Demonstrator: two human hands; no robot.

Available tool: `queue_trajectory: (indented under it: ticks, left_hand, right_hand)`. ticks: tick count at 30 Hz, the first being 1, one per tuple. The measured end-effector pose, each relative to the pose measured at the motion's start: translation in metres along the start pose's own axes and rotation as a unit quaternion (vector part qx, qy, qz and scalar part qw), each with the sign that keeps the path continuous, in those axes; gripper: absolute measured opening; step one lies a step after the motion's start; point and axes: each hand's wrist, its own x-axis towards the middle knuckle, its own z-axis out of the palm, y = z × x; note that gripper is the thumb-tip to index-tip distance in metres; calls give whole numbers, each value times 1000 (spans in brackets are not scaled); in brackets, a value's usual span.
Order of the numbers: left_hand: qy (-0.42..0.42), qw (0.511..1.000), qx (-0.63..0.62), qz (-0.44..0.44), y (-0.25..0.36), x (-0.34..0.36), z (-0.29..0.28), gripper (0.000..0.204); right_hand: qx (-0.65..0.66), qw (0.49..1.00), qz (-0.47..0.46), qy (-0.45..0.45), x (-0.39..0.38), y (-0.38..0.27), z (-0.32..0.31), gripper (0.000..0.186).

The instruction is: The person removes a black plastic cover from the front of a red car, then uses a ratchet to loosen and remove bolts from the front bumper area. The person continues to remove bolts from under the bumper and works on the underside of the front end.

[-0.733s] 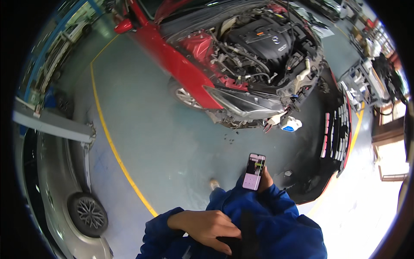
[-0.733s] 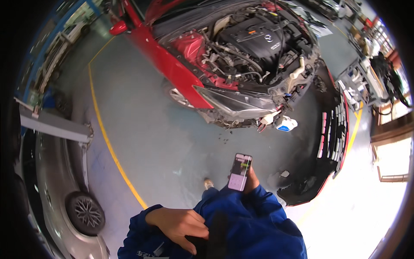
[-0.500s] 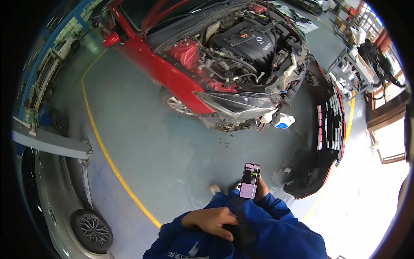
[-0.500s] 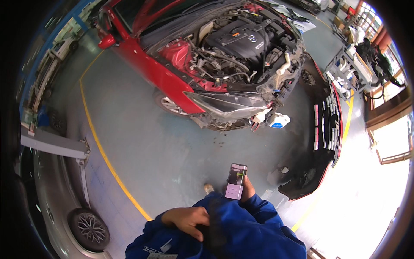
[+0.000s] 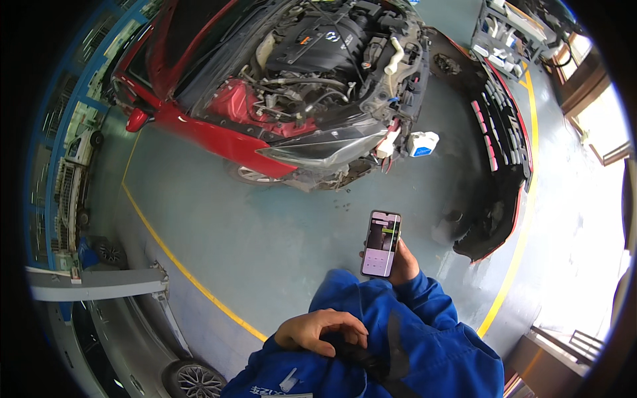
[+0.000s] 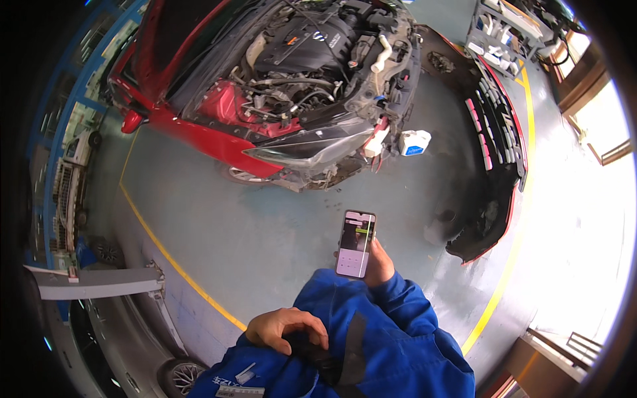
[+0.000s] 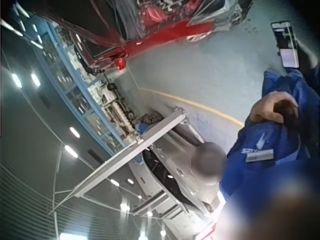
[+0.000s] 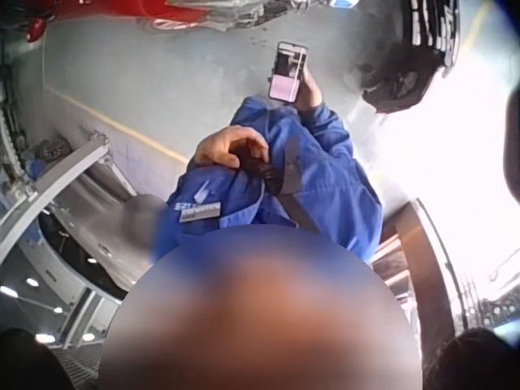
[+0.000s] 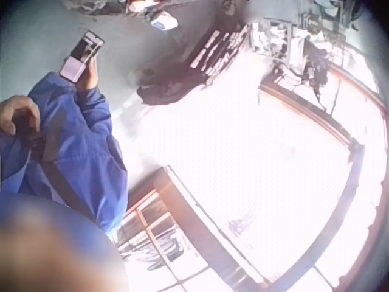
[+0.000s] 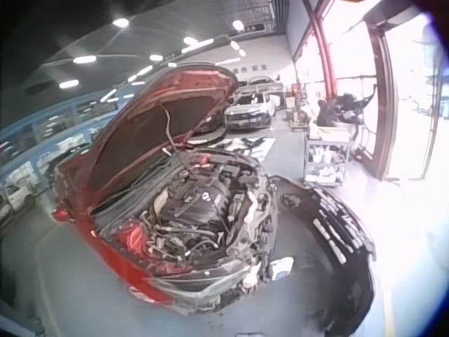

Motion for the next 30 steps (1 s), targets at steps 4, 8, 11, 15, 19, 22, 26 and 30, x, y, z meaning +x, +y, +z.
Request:
queue_trajectory:
  ticks: [4, 8, 11, 15, 19, 22, 26, 30]
  left_hand:
    - [19, 997, -77, 17, -14, -8, -3, 63]
    - [85, 995, -43, -4, -42, -10, -46, 54]
    - [268, 959, 69, -63, -85, -12, -103, 38]
    - [301, 670, 594, -329, -162, -75, -177, 33]
    - [461, 791, 216, -339, -268, -161, -229, 35]
    - [613, 745, -80, -249, -347, -217, -243, 33]
    - [419, 643, 551, -327, -409, -271, -236, 31]
    - [464, 666, 539, -225, -431, -272, -230, 31]
  right_hand:
    - [-5, 1000, -17, -22, -7, -8, 11, 73]
    - [17, 998, -34, -40, -16, -2, 15, 78]
    - [36, 998, -48, 21, -20, 14, 19, 78]
    - [28, 996, -81, 22, -14, 38, 22, 72]
    - [37, 995, -82, 46, -4, 57, 4, 68]
    - [-24, 995, -78, 55, -4, 62, -43, 70]
    - [-281, 924, 65, 251, -34, 72, -147, 59]
    - [-418, 771, 284, 387, -82, 114, -235, 56]
